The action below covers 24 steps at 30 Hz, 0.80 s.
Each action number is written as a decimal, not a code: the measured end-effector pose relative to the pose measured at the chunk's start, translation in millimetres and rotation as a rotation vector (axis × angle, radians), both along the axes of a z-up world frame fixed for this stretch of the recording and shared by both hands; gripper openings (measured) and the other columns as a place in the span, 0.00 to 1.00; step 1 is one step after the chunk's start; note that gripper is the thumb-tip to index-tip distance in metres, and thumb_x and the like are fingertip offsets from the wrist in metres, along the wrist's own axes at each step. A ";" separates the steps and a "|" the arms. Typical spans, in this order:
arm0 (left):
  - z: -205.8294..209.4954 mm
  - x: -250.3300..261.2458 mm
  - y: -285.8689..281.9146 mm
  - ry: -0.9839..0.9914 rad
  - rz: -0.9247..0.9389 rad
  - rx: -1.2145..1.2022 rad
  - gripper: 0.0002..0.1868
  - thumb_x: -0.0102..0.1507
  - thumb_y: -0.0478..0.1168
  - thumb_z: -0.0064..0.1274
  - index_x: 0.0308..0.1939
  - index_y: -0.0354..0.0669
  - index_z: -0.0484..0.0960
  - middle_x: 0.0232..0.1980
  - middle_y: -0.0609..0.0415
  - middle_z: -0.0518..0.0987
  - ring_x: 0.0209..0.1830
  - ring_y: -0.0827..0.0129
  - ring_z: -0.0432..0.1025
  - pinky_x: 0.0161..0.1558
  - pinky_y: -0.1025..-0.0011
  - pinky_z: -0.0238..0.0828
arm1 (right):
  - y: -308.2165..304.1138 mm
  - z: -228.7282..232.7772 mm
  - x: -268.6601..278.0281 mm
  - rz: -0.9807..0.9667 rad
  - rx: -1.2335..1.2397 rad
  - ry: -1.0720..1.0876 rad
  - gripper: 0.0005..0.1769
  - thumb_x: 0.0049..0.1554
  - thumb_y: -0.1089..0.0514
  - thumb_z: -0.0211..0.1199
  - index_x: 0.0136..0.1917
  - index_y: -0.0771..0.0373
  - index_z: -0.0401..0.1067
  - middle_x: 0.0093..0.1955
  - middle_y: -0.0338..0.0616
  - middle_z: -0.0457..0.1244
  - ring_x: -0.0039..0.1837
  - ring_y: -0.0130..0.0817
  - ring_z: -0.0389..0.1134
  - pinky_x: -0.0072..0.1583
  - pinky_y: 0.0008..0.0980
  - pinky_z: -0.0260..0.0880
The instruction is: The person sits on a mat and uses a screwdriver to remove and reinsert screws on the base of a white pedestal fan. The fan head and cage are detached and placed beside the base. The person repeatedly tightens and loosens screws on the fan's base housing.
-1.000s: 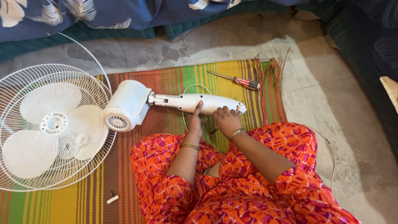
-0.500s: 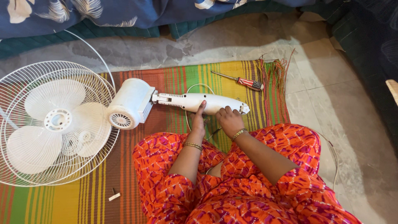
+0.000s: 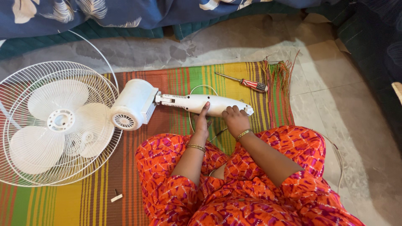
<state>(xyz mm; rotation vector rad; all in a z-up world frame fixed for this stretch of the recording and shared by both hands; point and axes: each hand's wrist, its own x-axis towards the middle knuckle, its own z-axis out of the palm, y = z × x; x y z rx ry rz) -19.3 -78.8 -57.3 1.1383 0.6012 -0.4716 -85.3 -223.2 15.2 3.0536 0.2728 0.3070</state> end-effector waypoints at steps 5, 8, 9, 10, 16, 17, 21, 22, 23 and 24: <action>-6.8 1.4 -1.6 -0.015 -0.003 0.020 0.65 0.44 0.69 0.66 0.72 0.37 0.52 0.69 0.43 0.67 0.68 0.52 0.63 0.58 0.50 0.65 | -9.8 18.1 8.6 -0.099 0.182 0.051 0.04 0.50 0.57 0.66 0.40 0.57 0.74 0.44 0.39 0.65 0.52 0.40 0.69 0.50 0.41 0.72; -11.9 1.9 -1.8 -0.012 -0.005 0.018 0.65 0.44 0.68 0.67 0.72 0.37 0.51 0.68 0.43 0.67 0.67 0.54 0.63 0.60 0.51 0.64 | -21.8 36.4 13.7 -0.188 0.331 0.076 0.05 0.52 0.55 0.67 0.41 0.57 0.76 0.44 0.41 0.66 0.51 0.43 0.70 0.50 0.43 0.72; -13.5 1.1 -1.5 -0.014 -0.004 0.017 0.64 0.44 0.68 0.67 0.71 0.38 0.51 0.68 0.43 0.67 0.67 0.54 0.63 0.59 0.51 0.64 | -26.3 42.5 13.6 -0.216 0.386 0.075 0.05 0.53 0.55 0.68 0.41 0.56 0.77 0.44 0.42 0.66 0.51 0.44 0.70 0.50 0.44 0.72; -14.7 1.0 -1.4 -0.015 -0.003 0.015 0.64 0.44 0.68 0.67 0.71 0.38 0.51 0.68 0.43 0.67 0.67 0.53 0.63 0.59 0.51 0.64 | -29.6 48.1 14.3 -0.238 0.431 0.107 0.05 0.53 0.54 0.68 0.42 0.56 0.77 0.44 0.42 0.66 0.50 0.43 0.70 0.49 0.44 0.72; -15.1 0.6 -1.3 -0.052 -0.018 0.008 0.64 0.45 0.69 0.67 0.73 0.37 0.56 0.68 0.43 0.69 0.65 0.53 0.64 0.59 0.51 0.64 | -70.3 85.4 30.7 -0.233 0.799 0.098 0.07 0.55 0.56 0.71 0.47 0.59 0.79 0.46 0.43 0.69 0.46 0.37 0.72 0.49 0.36 0.74; -13.5 0.3 -1.5 -0.058 -0.023 0.002 0.64 0.45 0.69 0.66 0.74 0.37 0.56 0.68 0.44 0.68 0.65 0.54 0.64 0.58 0.50 0.64 | -83.7 92.7 34.6 -0.188 0.766 -0.002 0.07 0.55 0.58 0.72 0.47 0.61 0.80 0.46 0.45 0.70 0.46 0.38 0.71 0.49 0.36 0.73; -6.0 -0.5 -1.9 -0.104 0.006 -0.023 0.64 0.45 0.65 0.68 0.75 0.38 0.55 0.69 0.44 0.69 0.67 0.53 0.65 0.60 0.48 0.62 | -154.2 109.5 53.7 -0.263 0.854 -0.037 0.09 0.56 0.59 0.72 0.50 0.61 0.79 0.49 0.44 0.71 0.49 0.33 0.73 0.53 0.33 0.75; -5.4 -0.4 -2.5 -0.124 0.039 -0.043 0.65 0.44 0.62 0.69 0.76 0.41 0.50 0.69 0.46 0.67 0.68 0.53 0.64 0.62 0.48 0.61 | -167.0 101.6 61.8 -0.328 0.816 0.013 0.09 0.57 0.57 0.71 0.51 0.61 0.79 0.49 0.44 0.71 0.49 0.34 0.74 0.53 0.34 0.75; -6.2 -1.5 -3.7 -0.140 0.073 -0.063 0.67 0.43 0.59 0.70 0.76 0.44 0.45 0.70 0.47 0.66 0.69 0.53 0.63 0.64 0.47 0.60 | -178.3 88.7 70.5 -0.392 0.775 0.065 0.09 0.58 0.56 0.70 0.51 0.60 0.79 0.49 0.45 0.71 0.48 0.36 0.74 0.53 0.36 0.74; -7.7 -0.7 -5.1 -0.189 0.105 -0.061 0.67 0.45 0.57 0.72 0.76 0.42 0.43 0.71 0.45 0.66 0.71 0.53 0.62 0.68 0.49 0.58 | -189.7 72.7 76.7 -0.455 0.733 0.118 0.09 0.59 0.55 0.69 0.51 0.60 0.78 0.48 0.45 0.72 0.47 0.38 0.75 0.53 0.37 0.74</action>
